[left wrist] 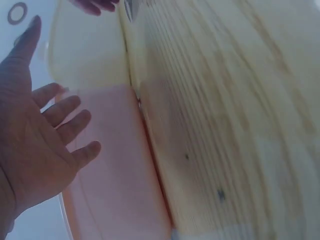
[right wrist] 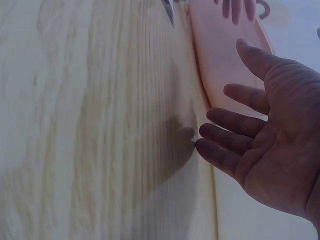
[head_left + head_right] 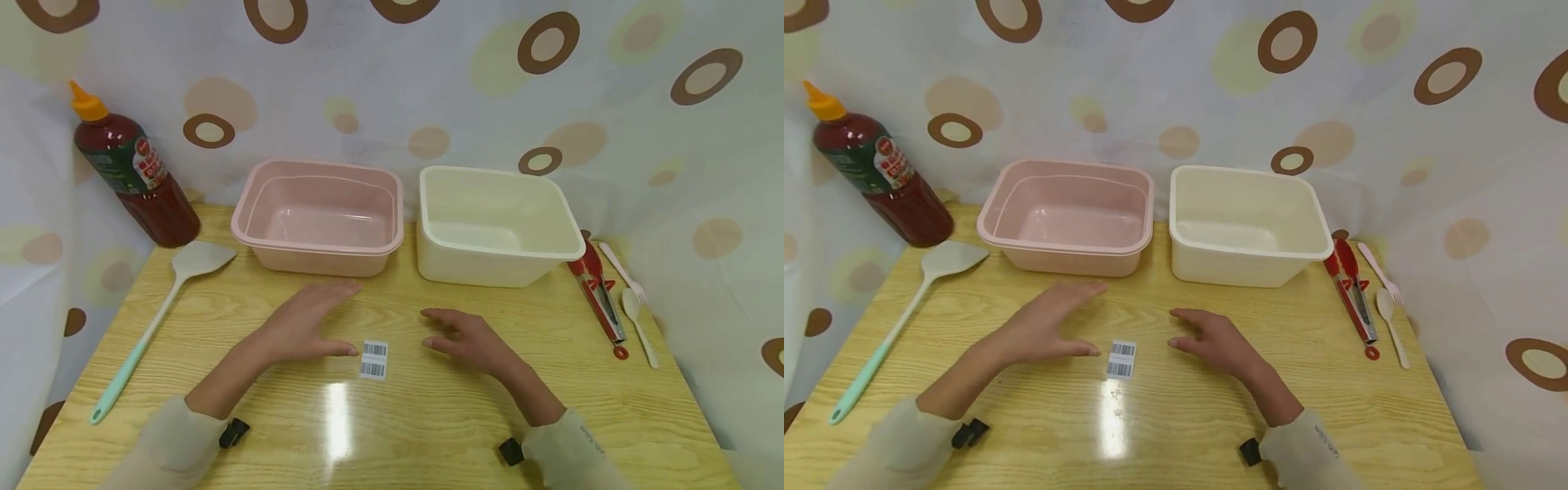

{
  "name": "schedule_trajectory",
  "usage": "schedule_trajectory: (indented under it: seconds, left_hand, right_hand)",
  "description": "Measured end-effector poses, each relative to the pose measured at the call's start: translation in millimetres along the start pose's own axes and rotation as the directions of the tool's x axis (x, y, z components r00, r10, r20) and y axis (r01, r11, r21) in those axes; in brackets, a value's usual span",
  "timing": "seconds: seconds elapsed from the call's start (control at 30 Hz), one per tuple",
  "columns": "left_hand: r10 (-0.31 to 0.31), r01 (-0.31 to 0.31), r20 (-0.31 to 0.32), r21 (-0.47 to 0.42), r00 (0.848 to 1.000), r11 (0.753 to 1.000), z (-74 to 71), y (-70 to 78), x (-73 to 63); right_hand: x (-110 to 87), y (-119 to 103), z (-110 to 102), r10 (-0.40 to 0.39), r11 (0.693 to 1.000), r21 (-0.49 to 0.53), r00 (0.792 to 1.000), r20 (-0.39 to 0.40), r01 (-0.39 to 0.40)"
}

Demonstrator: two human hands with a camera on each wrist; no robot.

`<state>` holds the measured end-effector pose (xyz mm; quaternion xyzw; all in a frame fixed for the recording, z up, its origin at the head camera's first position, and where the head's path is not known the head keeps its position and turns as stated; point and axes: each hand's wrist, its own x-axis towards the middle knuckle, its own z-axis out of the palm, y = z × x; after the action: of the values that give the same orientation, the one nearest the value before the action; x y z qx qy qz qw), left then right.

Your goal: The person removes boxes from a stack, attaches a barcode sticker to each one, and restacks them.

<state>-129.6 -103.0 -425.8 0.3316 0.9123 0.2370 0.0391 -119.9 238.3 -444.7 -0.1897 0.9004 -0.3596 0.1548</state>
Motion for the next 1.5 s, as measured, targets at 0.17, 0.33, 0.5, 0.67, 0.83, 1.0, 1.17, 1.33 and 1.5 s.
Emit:
schedule_trajectory:
  seconds: [0.17, 0.33, 0.5, 0.67, 0.83, 1.0, 1.17, 1.33, 1.5]
  left_hand:
    - [-0.041, 0.040, 0.105, 0.012, 0.994, 0.999, 12.3, 8.1, 6.3]
    - [-0.084, 0.080, 0.217, 0.026, 0.973, 0.996, 25.3, 15.8, 9.4]
    - [-0.106, 0.100, 0.292, 0.035, 0.951, 0.994, 29.3, 23.4, 10.9]
    - [-0.116, 0.103, 0.297, 0.059, 0.948, 0.993, 28.5, 28.4, 12.0]
    - [-0.119, 0.104, 0.297, 0.066, 0.948, 0.992, 29.9, 28.4, 13.3]
    - [-0.126, 0.105, 0.296, 0.084, 0.947, 0.991, 29.3, 24.7, 14.9]
    - [-0.131, 0.114, 0.306, 0.074, 0.943, 0.991, 28.7, 24.0, 15.2]
    - [-0.136, 0.121, 0.309, 0.066, 0.941, 0.990, 29.3, 25.3, 14.1]
    - [-0.136, 0.119, 0.300, 0.075, 0.944, 0.990, 29.2, 25.5, 14.2]
  right_hand:
    - [2.9, -10, 16, -0.066, 0.997, -0.048, 0.997, 0.029, 0.068]
    - [4.7, -22, 29, -0.107, 0.988, -0.105, 0.992, 0.064, 0.114]
    - [4.2, -31, 39, -0.135, 0.967, -0.206, 0.988, 0.078, 0.148]
    - [4.3, -35, 47, -0.172, 0.947, -0.264, 0.983, 0.058, 0.181]
    - [3.6, -37, 57, -0.180, 0.932, -0.315, 0.983, 0.023, 0.177]
    - [5.8, -42, 65, -0.200, 0.900, -0.397, 0.980, -0.011, 0.179]
    - [10.2, -44, 74, -0.247, 0.853, -0.486, 0.968, -0.050, 0.192]
    - [12.7, -46, 78, -0.302, 0.829, -0.516, 0.950, -0.085, 0.217]
    - [13.1, -47, 78, -0.282, 0.830, -0.523, 0.955, -0.093, 0.194]
